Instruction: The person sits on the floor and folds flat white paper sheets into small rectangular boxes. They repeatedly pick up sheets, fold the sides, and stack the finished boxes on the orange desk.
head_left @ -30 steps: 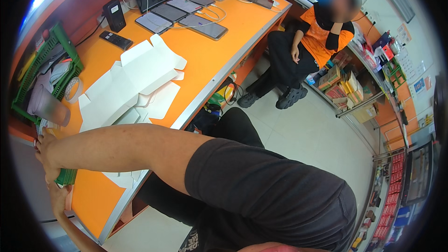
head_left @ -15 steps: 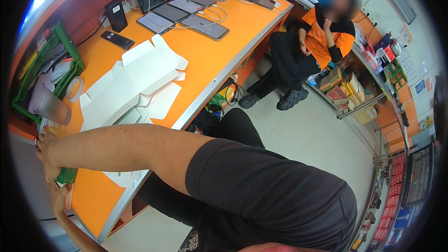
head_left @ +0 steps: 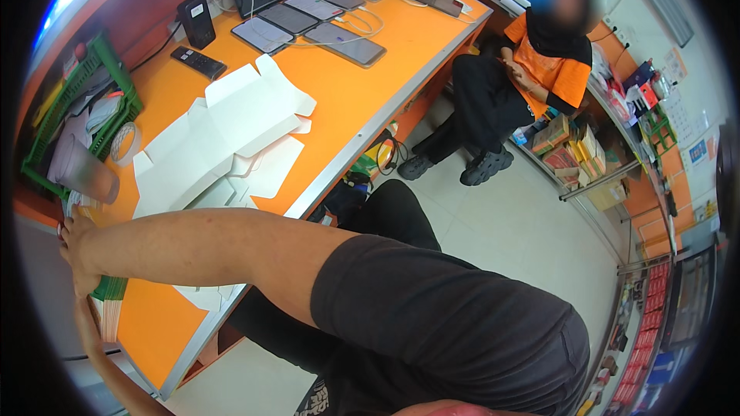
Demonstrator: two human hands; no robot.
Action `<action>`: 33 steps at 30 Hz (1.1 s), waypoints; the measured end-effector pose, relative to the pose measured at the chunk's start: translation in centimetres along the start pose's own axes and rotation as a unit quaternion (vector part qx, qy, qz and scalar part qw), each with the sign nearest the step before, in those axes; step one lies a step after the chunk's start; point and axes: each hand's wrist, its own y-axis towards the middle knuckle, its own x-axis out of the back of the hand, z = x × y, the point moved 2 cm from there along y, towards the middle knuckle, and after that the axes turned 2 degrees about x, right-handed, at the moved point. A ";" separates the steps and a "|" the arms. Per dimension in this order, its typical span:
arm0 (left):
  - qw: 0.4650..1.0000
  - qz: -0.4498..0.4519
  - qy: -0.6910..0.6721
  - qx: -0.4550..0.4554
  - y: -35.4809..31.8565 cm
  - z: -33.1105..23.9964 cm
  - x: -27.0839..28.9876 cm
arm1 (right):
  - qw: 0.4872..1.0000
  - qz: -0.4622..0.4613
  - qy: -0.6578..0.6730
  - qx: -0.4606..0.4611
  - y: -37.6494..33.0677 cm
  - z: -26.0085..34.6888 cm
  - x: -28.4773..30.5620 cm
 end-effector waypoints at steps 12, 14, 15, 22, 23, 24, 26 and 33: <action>0.946 -0.151 0.273 -0.086 -0.3 1.1 -3.1 | 1.000 0.003 -0.015 0.007 1.3 -0.2 -1.1; 0.950 -0.143 0.263 -0.088 0.0 0.5 -3.5 | 1.000 -0.010 -0.020 0.003 1.6 -0.3 -1.3; 0.958 -0.135 0.238 -0.083 0.1 0.2 -3.8 | 1.000 -0.004 -0.015 0.000 1.8 -0.5 -1.4; 0.967 -0.121 0.213 -0.069 0.0 -0.2 -3.4 | 1.000 0.011 -0.003 0.001 1.3 -0.3 -0.9; 0.969 -0.125 0.201 -0.070 0.0 0.1 -2.9 | 1.000 0.012 -0.003 0.001 1.3 -0.2 -0.9; 0.971 -0.128 0.189 -0.070 0.0 0.7 -2.2 | 1.000 0.002 -0.002 0.002 1.6 -0.2 -1.2; 0.980 -0.132 0.138 -0.061 0.3 0.3 -2.6 | 1.000 -0.019 -0.002 -0.001 2.1 -0.5 -1.5; 0.986 -0.153 0.061 -0.033 0.2 0.7 -2.7 | 1.000 -0.010 -0.010 -0.006 2.2 -0.5 -1.8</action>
